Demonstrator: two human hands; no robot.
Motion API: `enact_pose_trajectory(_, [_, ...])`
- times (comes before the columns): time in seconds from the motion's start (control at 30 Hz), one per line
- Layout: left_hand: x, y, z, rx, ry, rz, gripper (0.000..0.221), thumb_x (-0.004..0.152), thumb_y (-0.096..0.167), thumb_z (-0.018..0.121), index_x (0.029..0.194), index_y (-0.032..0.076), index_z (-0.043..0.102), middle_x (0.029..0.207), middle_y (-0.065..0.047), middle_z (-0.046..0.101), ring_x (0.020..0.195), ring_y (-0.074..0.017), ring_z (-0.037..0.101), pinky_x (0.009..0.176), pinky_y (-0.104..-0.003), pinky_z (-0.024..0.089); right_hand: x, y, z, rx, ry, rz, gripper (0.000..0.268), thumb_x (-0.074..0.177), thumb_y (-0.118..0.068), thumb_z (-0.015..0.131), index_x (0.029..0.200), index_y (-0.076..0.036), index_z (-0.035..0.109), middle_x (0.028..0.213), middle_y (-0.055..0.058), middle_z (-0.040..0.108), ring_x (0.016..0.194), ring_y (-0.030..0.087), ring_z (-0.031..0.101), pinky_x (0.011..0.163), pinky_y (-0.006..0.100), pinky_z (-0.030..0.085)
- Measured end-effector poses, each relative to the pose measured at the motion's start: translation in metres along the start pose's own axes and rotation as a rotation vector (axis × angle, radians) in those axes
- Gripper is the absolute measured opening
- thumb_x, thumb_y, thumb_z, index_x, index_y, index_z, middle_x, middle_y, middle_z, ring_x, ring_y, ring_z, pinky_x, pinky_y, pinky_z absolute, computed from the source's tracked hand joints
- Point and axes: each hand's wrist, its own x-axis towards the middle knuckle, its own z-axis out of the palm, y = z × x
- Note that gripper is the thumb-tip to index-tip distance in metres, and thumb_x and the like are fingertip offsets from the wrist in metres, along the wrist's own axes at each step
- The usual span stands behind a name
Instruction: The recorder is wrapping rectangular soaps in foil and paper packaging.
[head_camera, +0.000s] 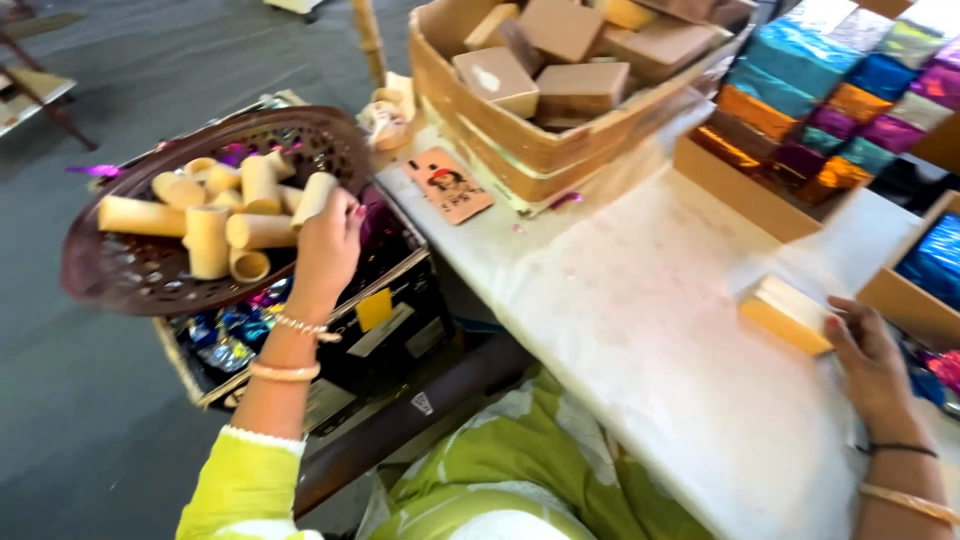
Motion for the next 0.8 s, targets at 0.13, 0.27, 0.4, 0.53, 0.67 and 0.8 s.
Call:
enact_pose_trajectory(0.13, [0.004,0.004,-0.005,-0.088,0.006,-0.111,0.015,0.104,0.014,0.064,0.101,0.003,0.055,0.077,-0.021,0.065,0.070,-0.0408,0.065,0.064,-0.048,0.051,-0.006,-0.016,0.001,-0.114,0.034,0.009,0.036,0.111,-0.020,0.058,0.145,-0.007,0.058,0.106,-0.002,0.053,0.095,0.009,0.047,0.084,0.021,0.041])
enact_pose_trajectory(0.27, [0.004,0.016,-0.010,-0.164,0.145,-0.011,0.012,0.105,0.009,0.063,0.101,0.002,0.054,0.080,-0.019,0.062,0.068,-0.0367,0.061,0.063,-0.043,0.049,-0.007,-0.020,0.001,-0.155,0.050,0.017,0.036,0.110,-0.020,0.058,0.143,-0.007,0.058,0.106,-0.001,0.052,0.095,0.009,0.045,0.084,0.021,0.041])
enact_pose_trajectory(0.4, [0.003,0.034,-0.016,-0.246,0.204,0.005,0.016,0.109,0.009,0.061,0.100,0.001,0.050,0.077,-0.015,0.053,0.063,-0.0298,0.050,0.062,-0.038,0.045,-0.011,-0.031,0.004,-0.156,0.060,0.040,0.036,0.110,-0.020,0.058,0.144,-0.007,0.059,0.106,0.000,0.051,0.093,0.010,0.044,0.082,0.022,0.040])
enact_pose_trajectory(0.53, [0.000,0.047,-0.018,-0.273,0.199,0.048,0.015,0.110,0.009,0.061,0.100,0.002,0.052,0.076,-0.013,0.052,0.065,-0.0258,0.050,0.063,-0.036,0.044,-0.015,-0.039,0.006,-0.173,0.065,0.066,0.036,0.110,-0.019,0.058,0.143,-0.006,0.059,0.105,-0.001,0.051,0.093,0.010,0.045,0.082,0.022,0.040])
enact_pose_trajectory(0.67, [0.003,0.045,-0.019,-0.362,0.113,0.000,0.015,0.111,0.013,0.058,0.101,0.003,0.052,0.076,-0.010,0.054,0.066,-0.0220,0.051,0.064,-0.034,0.045,-0.013,-0.036,0.005,-0.190,0.082,0.038,0.034,0.111,-0.019,0.057,0.142,-0.006,0.059,0.105,-0.001,0.051,0.092,0.009,0.045,0.083,0.021,0.041])
enact_pose_trajectory(0.8, [0.013,0.066,-0.048,-0.011,0.207,0.113,0.017,0.106,0.013,0.065,0.108,0.001,0.054,0.092,-0.011,0.060,0.081,-0.0312,0.060,0.067,-0.042,0.047,-0.015,-0.041,0.008,-0.249,0.093,0.047,0.033,0.111,-0.019,0.056,0.141,-0.005,0.059,0.103,0.000,0.051,0.091,0.010,0.045,0.083,0.022,0.041])
